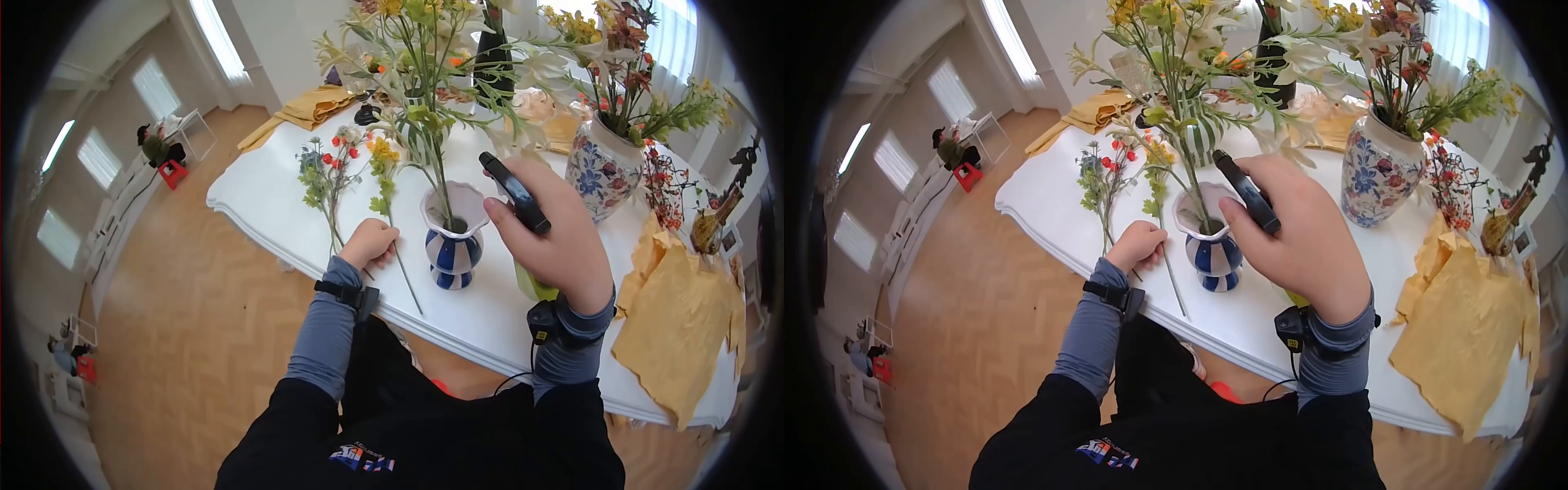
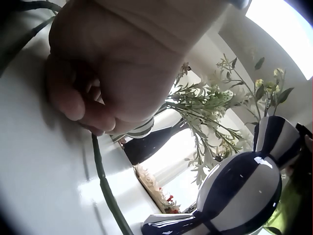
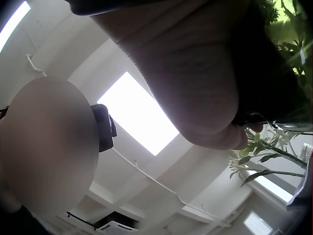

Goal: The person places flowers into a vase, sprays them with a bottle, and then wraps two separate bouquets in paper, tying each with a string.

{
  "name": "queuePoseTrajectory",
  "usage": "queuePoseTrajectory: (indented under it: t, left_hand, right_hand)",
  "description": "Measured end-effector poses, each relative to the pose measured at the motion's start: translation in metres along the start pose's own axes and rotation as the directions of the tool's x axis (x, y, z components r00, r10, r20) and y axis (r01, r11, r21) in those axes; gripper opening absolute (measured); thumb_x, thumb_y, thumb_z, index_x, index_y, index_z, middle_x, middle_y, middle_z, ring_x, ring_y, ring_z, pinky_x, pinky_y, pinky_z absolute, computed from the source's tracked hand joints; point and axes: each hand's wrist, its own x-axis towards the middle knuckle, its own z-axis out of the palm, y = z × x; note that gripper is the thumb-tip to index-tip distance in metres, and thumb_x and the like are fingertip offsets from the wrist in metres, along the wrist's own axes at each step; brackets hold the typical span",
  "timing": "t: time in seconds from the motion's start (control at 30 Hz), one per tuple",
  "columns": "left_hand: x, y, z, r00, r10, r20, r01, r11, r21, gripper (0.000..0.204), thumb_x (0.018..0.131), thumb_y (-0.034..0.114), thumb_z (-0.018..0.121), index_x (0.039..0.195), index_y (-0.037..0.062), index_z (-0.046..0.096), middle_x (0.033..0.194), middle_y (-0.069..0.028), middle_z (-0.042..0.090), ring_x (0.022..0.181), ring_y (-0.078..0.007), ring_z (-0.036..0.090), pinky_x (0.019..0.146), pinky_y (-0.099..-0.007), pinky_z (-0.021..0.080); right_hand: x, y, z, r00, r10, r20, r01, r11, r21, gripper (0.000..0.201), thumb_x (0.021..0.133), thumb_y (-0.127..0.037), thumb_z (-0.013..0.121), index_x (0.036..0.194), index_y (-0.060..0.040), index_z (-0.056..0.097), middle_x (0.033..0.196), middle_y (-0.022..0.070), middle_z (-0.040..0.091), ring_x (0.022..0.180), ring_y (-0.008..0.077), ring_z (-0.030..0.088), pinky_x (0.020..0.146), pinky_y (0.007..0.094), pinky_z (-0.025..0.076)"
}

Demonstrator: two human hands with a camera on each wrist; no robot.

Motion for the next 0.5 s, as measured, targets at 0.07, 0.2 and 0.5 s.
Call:
queuePoseTrajectory:
  t: [0.07, 0.2, 0.5]
  left_hand:
    - [0.002, -0.024, -0.004, 0.990, 0.125, 0.065, -0.093, 0.924, -0.371, 0.022, 0.097, 0.016, 0.059, 0.080, 0.0029, 0.063, 0.060, -0.0027, 0.057, 0.043, -0.0142, 0.052, 0.040, -0.0303, 0.045]
    - [-0.010, -0.046, -0.010, 0.956, 0.290, 0.052, -0.182, 0.719, -0.671, 0.017, 0.103, 0.018, 0.060, 0.092, 0.0054, 0.060, 0.068, -0.0004, 0.057, 0.051, -0.0121, 0.054, 0.046, -0.0273, 0.045]
    - [-0.073, -0.013, -0.033, 0.832, 0.508, -0.221, -0.520, 0.578, -0.628, 0.018, 0.110, 0.022, 0.052, 0.102, 0.0070, 0.057, 0.082, -0.0027, 0.056, 0.060, -0.0111, 0.054, 0.049, -0.0248, 0.046]
  right_hand:
    - [0.000, 0.001, -0.002, 1.000, 0.006, -0.008, -0.006, 1.000, 0.005, 0.032, 0.090, -0.017, 0.071, 0.114, 0.0040, 0.065, 0.099, 0.0208, 0.067, 0.089, 0.0401, 0.065, 0.078, 0.0428, 0.052]
    - [-0.001, 0.002, -0.003, 1.000, -0.012, -0.026, 0.012, 1.000, -0.002, 0.033, 0.090, -0.016, 0.072, 0.115, 0.0041, 0.065, 0.099, 0.0209, 0.067, 0.088, 0.0399, 0.065, 0.078, 0.0428, 0.052]
    - [-0.008, 0.000, -0.006, 0.994, -0.046, -0.097, 0.050, 0.998, 0.043, 0.034, 0.091, -0.018, 0.072, 0.116, 0.0035, 0.065, 0.096, 0.0214, 0.068, 0.086, 0.0398, 0.066, 0.077, 0.0425, 0.053]
